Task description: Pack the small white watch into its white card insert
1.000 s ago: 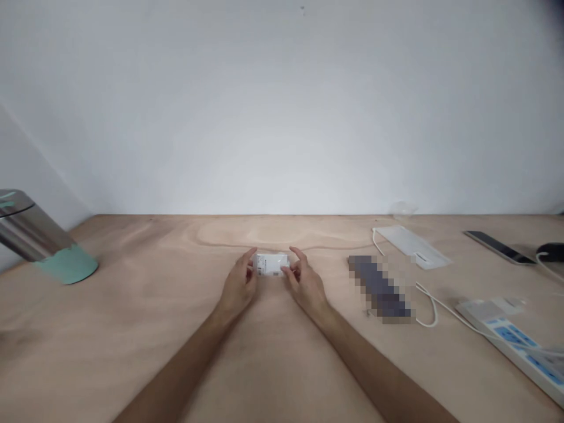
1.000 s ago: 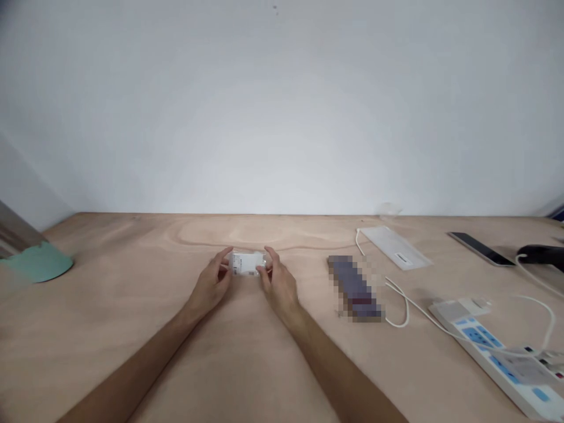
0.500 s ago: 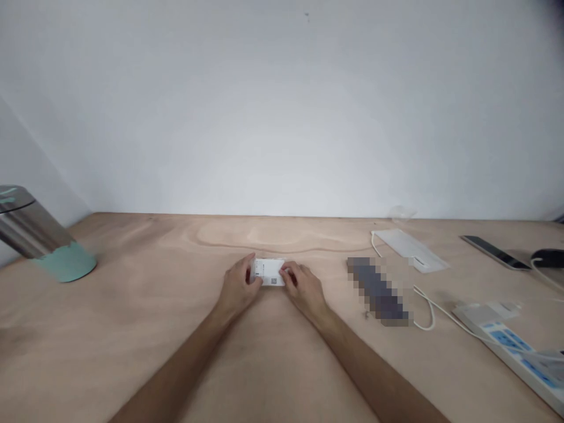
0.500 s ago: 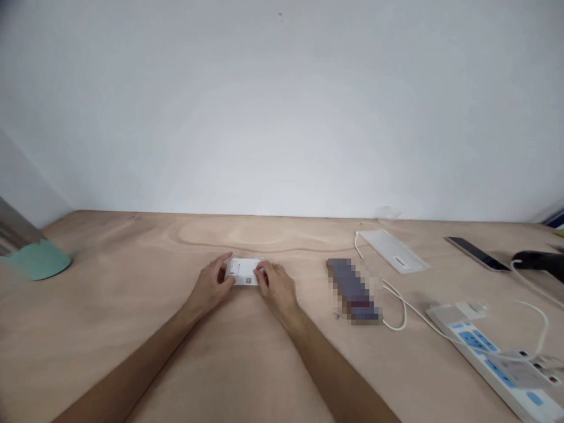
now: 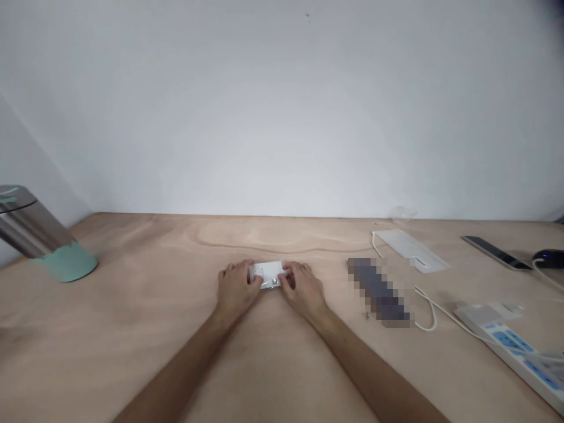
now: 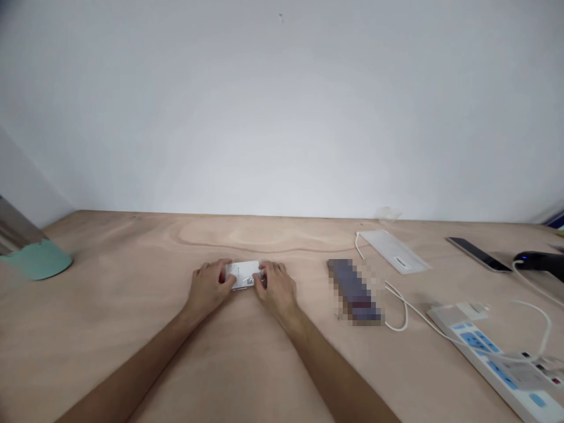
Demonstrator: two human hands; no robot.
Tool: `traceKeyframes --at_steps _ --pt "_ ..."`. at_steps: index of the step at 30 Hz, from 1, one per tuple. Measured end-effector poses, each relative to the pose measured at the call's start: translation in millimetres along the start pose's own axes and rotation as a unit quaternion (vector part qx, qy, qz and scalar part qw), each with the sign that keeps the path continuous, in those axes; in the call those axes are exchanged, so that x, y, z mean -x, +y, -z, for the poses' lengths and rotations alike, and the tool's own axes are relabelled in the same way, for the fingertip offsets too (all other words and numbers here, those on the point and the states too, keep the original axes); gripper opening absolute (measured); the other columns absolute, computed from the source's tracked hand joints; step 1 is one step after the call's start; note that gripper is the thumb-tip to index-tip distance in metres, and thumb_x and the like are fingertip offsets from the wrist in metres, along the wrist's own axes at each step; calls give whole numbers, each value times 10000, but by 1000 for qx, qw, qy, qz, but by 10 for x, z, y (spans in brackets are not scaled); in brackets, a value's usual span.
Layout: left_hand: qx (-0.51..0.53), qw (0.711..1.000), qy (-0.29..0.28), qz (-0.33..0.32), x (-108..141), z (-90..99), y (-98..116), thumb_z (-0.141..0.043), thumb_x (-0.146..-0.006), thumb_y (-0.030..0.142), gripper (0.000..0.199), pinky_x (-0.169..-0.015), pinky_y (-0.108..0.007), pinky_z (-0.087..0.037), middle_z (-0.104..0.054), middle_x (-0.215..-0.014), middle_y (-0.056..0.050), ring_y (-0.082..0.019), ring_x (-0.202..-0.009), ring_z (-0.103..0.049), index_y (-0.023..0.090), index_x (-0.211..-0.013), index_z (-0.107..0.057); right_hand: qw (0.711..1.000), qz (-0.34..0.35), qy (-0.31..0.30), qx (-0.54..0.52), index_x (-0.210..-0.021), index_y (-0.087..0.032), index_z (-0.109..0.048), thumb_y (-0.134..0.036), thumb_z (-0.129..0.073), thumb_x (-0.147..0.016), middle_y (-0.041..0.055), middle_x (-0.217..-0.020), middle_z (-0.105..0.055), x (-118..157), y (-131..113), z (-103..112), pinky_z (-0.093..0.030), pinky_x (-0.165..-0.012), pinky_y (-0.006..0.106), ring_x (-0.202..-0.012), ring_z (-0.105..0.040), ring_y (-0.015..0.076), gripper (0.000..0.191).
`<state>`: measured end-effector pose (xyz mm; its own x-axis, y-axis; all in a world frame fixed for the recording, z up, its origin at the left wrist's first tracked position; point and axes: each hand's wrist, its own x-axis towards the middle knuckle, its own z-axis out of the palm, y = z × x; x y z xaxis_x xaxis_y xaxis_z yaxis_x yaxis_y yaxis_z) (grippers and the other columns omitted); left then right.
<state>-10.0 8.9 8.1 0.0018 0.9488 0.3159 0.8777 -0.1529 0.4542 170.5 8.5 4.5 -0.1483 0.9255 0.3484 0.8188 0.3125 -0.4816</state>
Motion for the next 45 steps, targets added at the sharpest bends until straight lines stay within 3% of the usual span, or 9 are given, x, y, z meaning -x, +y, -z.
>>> traceKeyframes --at_steps 5,8,14,17,20,29,34,40,45 --pt "-27 1000 3 -8 7 3 6 -504 -788 268 324 -851 -446 -375 -632 -966 -103 -295 -954 -526 181 -1077 -620 1000 0 7 26 -893 -219 -585 -296 -505 -864 58 -908 -635 0 -19 15 -414 -695 313 -915 -533 226 114" --pt "-34 998 16 -52 24 0 8 -486 -811 242 359 -881 -446 -385 -588 -1058 -108 -292 -1005 -499 192 -1151 -589 1000 -14 16 18 -861 -226 -597 -293 -486 -874 44 -872 -645 -2 -8 21 -403 -687 304 -902 -543 219 130" --pt "27 982 -13 -188 71 -41 23 -429 -872 218 398 -1017 -437 -337 -518 -1274 -100 -255 -1188 -429 200 -1265 -485 997 -66 25 -26 -1147 -239 -543 -203 -464 -855 34 -853 -647 -18 38 26 -402 -692 290 -891 -563 207 305" --pt "40 981 -40 -186 84 -60 24 -454 -889 338 403 -1014 -447 -349 -522 -1287 -106 -264 -1180 -454 197 -1266 -476 997 -60 46 -31 -1146 -240 -541 -138 -457 -821 47 -969 -624 -16 55 26 -418 -729 302 -955 -534 213 352" --pt "45 982 -55 -177 83 -71 15 -510 -861 406 429 -983 -442 -379 -546 -1248 -117 -279 -1148 -476 191 -1232 -489 998 -44 40 -23 -969 -247 -623 -62 -450 -764 52 -1031 -596 -22 82 16 -429 -752 315 -1001 -494 226 327" --pt "94 982 -54 -155 82 -30 33 -572 -803 337 363 -918 -433 -431 -570 -1100 -115 -274 -1051 -505 168 -1115 -492 992 -40 -4 -122 -899 -240 -718 -174 -571 -775 39 -1097 -643 -128 258 -52 -374 -990 414 -1079 -522 211 203" --pt "123 980 -36 -150 88 -3 41 -595 -767 302 406 -886 -422 -452 -564 -1092 -109 -273 -1020 -526 182 -1137 -477 980 25 -62 -187 -1013 -255 -702 -235 -697 -707 47 -1202 -616 -152 374 -30 -454 -930 366 -1160 -508 221 306" --pt "136 976 -49 -165 74 6 38 -596 -770 308 417 -878 -428 -445 -553 -1078 -115 -275 -1018 -514 180 -1146 -469 991 50 -31 -120 -924 -266 -732 -193 -730 -663 47 -1146 -653 -186 445 -146 -400 -987 433 -1096 -559 239 271" --pt "135 973 -53 -179 59 -12 27 -616 -759 325 421 -884 -421 -437 -554 -1068 -107 -265 -998 -519 185 -1133 -482 988 73 -29 -136 -922 -260 -731 -181 -719 -675 50 -1115 -669 -191 459 -171 -413 -961 419 -1061 -582 231 260"
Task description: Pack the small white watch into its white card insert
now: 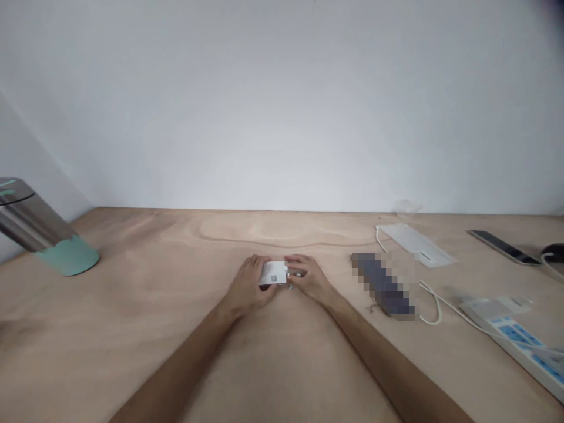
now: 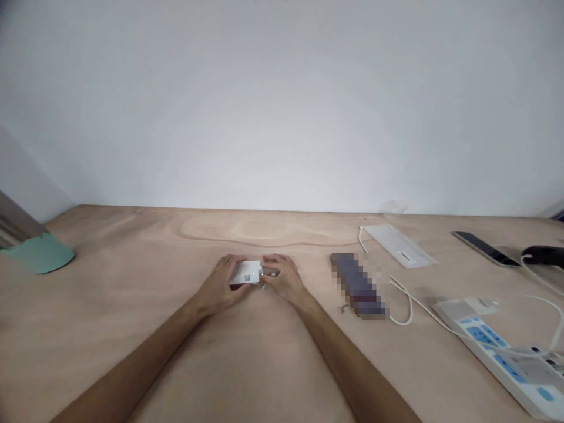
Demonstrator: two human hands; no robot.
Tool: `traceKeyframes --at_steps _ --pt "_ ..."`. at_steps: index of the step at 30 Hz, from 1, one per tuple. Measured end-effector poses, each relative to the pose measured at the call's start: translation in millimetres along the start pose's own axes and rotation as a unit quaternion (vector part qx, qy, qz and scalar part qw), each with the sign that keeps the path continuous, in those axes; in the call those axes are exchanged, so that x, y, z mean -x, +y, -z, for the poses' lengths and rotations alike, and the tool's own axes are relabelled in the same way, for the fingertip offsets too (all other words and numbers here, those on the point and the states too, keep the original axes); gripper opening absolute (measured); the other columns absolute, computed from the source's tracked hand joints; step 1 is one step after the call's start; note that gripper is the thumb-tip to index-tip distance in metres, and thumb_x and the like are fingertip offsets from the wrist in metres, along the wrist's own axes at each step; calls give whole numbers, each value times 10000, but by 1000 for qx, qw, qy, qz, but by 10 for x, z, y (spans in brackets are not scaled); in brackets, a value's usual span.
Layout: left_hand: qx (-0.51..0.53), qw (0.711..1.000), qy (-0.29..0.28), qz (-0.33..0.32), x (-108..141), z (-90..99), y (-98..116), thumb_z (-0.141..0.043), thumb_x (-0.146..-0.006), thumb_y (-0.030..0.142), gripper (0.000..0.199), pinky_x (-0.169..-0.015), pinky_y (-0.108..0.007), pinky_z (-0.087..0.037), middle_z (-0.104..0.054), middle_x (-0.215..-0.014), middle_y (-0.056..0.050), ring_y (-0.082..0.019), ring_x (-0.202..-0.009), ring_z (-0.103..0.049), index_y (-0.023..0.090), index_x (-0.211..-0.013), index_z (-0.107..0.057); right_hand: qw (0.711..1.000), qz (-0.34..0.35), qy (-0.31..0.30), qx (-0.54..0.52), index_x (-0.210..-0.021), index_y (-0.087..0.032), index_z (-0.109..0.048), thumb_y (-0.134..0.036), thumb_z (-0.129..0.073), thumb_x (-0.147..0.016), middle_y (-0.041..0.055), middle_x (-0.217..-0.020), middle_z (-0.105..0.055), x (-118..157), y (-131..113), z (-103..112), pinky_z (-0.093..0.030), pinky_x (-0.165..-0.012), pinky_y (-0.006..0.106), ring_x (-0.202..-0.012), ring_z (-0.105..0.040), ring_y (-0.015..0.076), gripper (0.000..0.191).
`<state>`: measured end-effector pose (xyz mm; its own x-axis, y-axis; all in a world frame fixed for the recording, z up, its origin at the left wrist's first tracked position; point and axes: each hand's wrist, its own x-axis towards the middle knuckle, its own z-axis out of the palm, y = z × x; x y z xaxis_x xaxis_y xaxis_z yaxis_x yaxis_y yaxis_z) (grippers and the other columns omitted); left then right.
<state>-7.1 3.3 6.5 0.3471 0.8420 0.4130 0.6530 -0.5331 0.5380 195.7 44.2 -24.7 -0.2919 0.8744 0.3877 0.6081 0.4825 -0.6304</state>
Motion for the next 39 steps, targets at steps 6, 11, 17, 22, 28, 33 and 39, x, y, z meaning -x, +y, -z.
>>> traceKeyframes --at_steps 6,11,17,22,28,33,39 --pt "-17 1000 -7 -15 -13 -11 -17 -614 -769 319 385 -895 -412 -425 -568 -1053 -92 -258 -1008 -516 197 -1120 -512 998 -1 -18 -54 -883 -248 -731 -195 -673 -720 45 -1035 -687 5 -82 64 -464 -889 363 -992 -605 202 182" --pt "-31 999 -5 9 -23 -6 -77 -625 -761 344 366 -872 -399 -429 -567 -1018 -88 -255 -979 -519 192 -1081 -535 993 -32 -4 -117 -867 -214 -712 -245 -669 -734 56 -1018 -678 16 -156 106 -493 -798 300 -965 -606 188 144" --pt "-19 999 23 44 -19 22 -123 -625 -749 334 315 -853 -395 -437 -559 -989 -78 -254 -969 -515 199 -1025 -557 995 -16 -5 -98 -849 -205 -685 -257 -667 -753 35 -951 -692 23 -186 158 -448 -859 324 -908 -614 182 111" --pt "-25 999 17 39 -10 22 -115 -612 -755 313 305 -866 -405 -436 -553 -1003 -74 -258 -983 -506 207 -1031 -536 994 6 -14 -105 -991 -255 -682 -285 -672 -771 24 -1041 -685 24 -185 163 -417 -915 348 -990 -601 197 222" --pt "-33 999 14 32 -9 21 -127 -612 -747 294 311 -880 -399 -435 -559 -1002 -74 -254 -988 -508 195 -1032 -536 995 15 -3 -94 -846 -244 -699 -267 -722 -728 22 -965 -704 4 -178 138 -432 -890 347 -927 -625 197 122" --pt "-62 998 -12 23 -18 79 -171 -598 -738 274 291 -874 -400 -435 -563 -996 -62 -245 -960 -517 205 -1016 -545 995 14 -14 -101 -858 -226 -679 -239 -682 -760 27 -966 -698 12 -167 146 -458 -834 314 -912 -623 181 100" --pt "-69 997 -25 17 -27 156 -180 -589 -727 264 288 -864 -401 -430 -571 -990 -60 -245 -952 -519 204 -1005 -543 997 55 9 -49 -859 -216 -665 -198 -697 -735 35 -945 -676 6 -116 118 -449 -854 333 -911 -603 183 129"
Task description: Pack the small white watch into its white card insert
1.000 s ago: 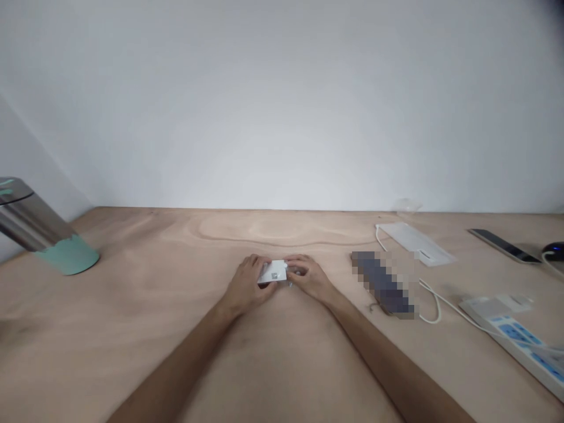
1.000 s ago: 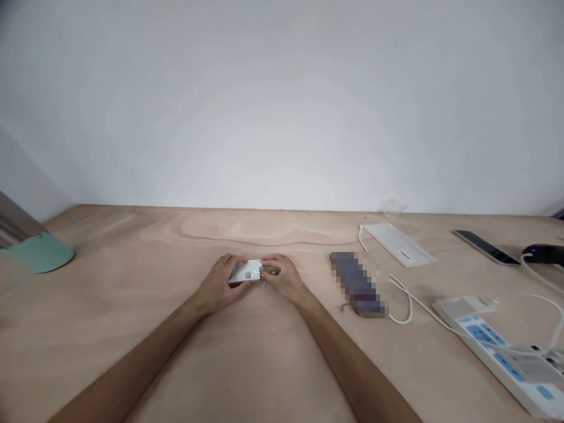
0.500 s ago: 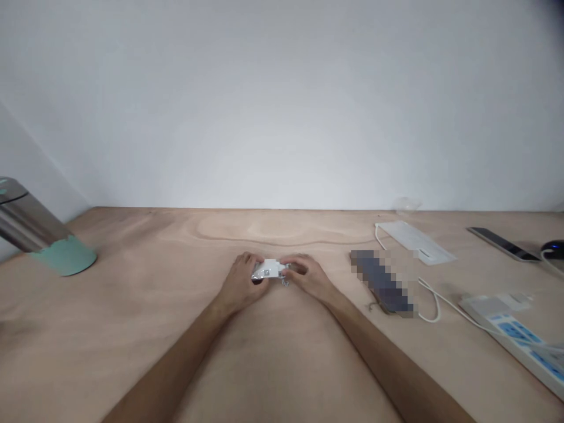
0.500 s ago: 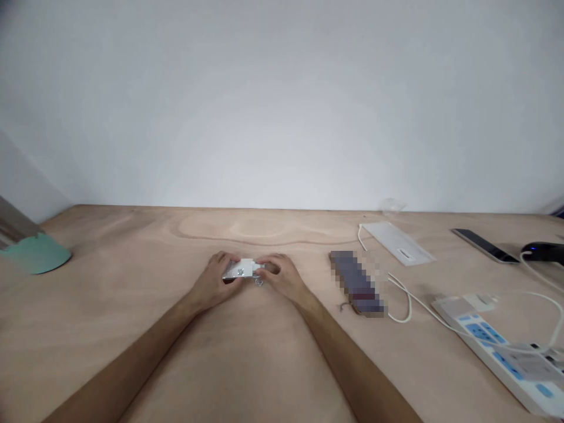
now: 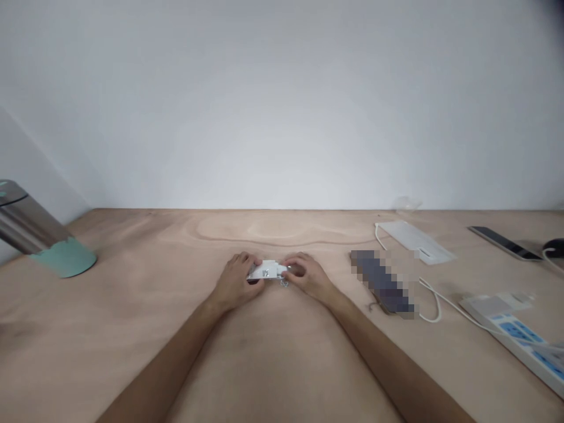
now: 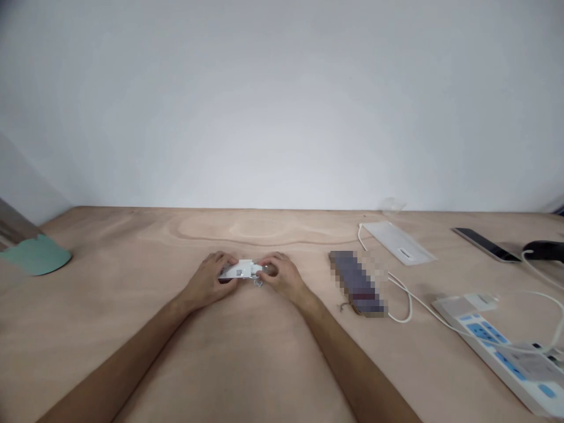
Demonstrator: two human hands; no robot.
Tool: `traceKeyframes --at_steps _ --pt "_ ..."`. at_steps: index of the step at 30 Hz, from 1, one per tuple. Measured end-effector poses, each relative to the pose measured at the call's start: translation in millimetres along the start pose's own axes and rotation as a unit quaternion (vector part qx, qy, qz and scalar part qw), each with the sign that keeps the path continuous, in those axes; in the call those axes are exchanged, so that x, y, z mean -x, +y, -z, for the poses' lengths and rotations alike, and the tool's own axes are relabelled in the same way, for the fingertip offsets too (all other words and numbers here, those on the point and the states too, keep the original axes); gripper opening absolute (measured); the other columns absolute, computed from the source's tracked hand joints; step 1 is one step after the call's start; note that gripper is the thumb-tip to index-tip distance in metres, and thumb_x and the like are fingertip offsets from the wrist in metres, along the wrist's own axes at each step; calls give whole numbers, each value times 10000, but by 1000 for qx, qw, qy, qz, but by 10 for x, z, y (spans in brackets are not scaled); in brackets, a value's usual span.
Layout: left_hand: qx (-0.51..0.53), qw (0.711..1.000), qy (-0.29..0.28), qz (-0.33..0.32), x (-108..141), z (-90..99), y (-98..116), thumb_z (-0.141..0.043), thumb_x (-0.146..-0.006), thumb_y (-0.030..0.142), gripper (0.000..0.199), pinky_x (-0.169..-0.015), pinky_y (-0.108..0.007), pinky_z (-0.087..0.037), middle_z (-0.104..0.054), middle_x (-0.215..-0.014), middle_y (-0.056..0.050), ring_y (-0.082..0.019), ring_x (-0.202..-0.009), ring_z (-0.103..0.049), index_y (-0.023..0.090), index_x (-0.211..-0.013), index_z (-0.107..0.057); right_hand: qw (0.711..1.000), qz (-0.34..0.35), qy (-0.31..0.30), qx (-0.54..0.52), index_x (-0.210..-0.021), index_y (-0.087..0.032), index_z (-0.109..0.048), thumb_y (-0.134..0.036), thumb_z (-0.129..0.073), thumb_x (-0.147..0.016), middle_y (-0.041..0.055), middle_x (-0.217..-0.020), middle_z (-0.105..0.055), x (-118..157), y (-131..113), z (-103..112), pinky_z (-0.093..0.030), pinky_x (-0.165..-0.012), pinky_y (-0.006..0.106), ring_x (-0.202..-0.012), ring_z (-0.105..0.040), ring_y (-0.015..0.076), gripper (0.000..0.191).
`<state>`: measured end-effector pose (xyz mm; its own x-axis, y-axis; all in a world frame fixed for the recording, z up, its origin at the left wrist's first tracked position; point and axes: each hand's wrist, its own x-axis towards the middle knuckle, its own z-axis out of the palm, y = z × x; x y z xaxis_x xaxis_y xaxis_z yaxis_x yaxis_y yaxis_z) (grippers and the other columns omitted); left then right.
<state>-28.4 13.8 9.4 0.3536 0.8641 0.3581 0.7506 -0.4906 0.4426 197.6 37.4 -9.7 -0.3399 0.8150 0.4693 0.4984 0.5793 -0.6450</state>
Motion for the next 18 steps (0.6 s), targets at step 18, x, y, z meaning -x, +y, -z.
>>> traceKeyframes --at_steps 18 --pt "11 1000 -4 -12 -4 -30 -93 -580 -712 243 263 -860 -405 -429 -563 -981 -63 -244 -951 -514 201 -967 -527 990 93 -26 106 -870 -252 -677 -184 -570 -850 1 -1077 -690 72 -94 4 -481 -837 328 -937 -610 166 128"
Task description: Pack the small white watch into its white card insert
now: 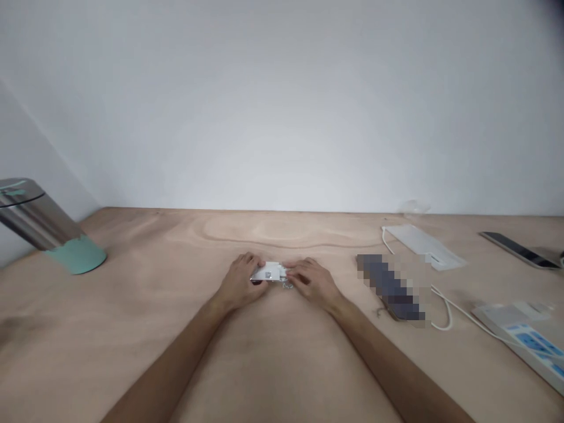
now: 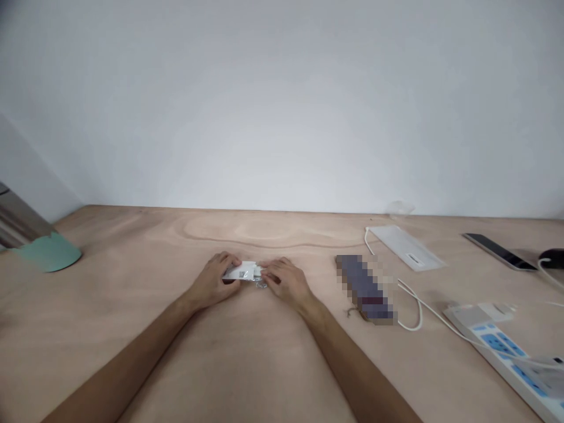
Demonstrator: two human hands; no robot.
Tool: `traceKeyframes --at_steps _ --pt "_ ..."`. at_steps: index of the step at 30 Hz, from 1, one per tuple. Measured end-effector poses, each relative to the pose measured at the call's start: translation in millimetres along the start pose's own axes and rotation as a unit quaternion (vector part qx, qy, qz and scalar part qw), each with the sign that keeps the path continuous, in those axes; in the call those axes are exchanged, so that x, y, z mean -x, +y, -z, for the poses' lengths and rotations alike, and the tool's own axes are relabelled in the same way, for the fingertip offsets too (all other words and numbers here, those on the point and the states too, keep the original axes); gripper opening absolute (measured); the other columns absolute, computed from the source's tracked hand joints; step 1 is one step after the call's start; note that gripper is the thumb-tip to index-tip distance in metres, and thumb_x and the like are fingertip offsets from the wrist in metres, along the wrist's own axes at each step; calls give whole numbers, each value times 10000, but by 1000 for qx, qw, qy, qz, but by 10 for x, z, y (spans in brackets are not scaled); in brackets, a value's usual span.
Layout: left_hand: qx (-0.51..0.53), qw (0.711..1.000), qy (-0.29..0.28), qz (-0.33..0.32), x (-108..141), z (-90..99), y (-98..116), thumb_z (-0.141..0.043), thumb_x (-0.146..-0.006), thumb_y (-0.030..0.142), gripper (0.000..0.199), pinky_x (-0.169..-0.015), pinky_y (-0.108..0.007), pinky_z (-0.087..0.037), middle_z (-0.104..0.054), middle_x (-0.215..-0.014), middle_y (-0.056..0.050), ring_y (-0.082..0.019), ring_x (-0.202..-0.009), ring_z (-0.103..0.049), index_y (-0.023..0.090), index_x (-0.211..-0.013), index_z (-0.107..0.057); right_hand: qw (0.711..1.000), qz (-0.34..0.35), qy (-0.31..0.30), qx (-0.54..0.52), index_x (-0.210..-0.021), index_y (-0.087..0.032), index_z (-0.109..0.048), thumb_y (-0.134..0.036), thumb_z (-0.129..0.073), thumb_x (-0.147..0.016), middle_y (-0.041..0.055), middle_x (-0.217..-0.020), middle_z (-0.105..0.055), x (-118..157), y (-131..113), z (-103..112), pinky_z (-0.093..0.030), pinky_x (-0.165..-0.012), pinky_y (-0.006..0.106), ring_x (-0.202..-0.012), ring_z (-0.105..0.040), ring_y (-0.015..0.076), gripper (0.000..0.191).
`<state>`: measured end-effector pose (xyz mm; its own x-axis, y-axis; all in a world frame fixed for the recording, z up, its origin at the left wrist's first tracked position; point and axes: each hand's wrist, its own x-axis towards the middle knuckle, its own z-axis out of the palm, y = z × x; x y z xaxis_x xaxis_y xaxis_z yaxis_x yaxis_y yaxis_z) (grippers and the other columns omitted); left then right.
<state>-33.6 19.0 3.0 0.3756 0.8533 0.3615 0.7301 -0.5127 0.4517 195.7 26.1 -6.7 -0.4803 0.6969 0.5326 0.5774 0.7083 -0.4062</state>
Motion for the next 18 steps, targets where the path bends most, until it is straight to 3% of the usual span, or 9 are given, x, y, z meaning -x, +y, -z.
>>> traceKeyframes --at_steps 5,12,18 --pt "-4 1000 -6 2 -1 4 -5 -576 -711 240 259 -860 -402 -428 -560 -973 -61 -245 -946 -517 204 -960 -516 999 0 -26 34 -983 -264 -672 -130 -520 -847 -6 -1137 -667 17 -34 -18 -503 -799 311 -969 -573 178 244" --pt "7 1000 -6 7 -1 24 9 -576 -712 242 254 -862 -406 -428 -565 -981 -61 -246 -957 -515 210 -958 -522 999 -35 -25 6 -917 -253 -659 -193 -524 -883 20 -977 -686 -28 -39 -11 -470 -855 344 -937 -593 185 152" --pt "15 1000 -9 -5 -6 57 -12 -584 -714 237 272 -885 -400 -424 -573 -994 -62 -241 -971 -518 208 -981 -539 996 -66 -53 41 -984 -244 -635 -240 -502 -900 54 -1026 -633 -22 -71 -8 -474 -786 310 -935 -586 186 158"
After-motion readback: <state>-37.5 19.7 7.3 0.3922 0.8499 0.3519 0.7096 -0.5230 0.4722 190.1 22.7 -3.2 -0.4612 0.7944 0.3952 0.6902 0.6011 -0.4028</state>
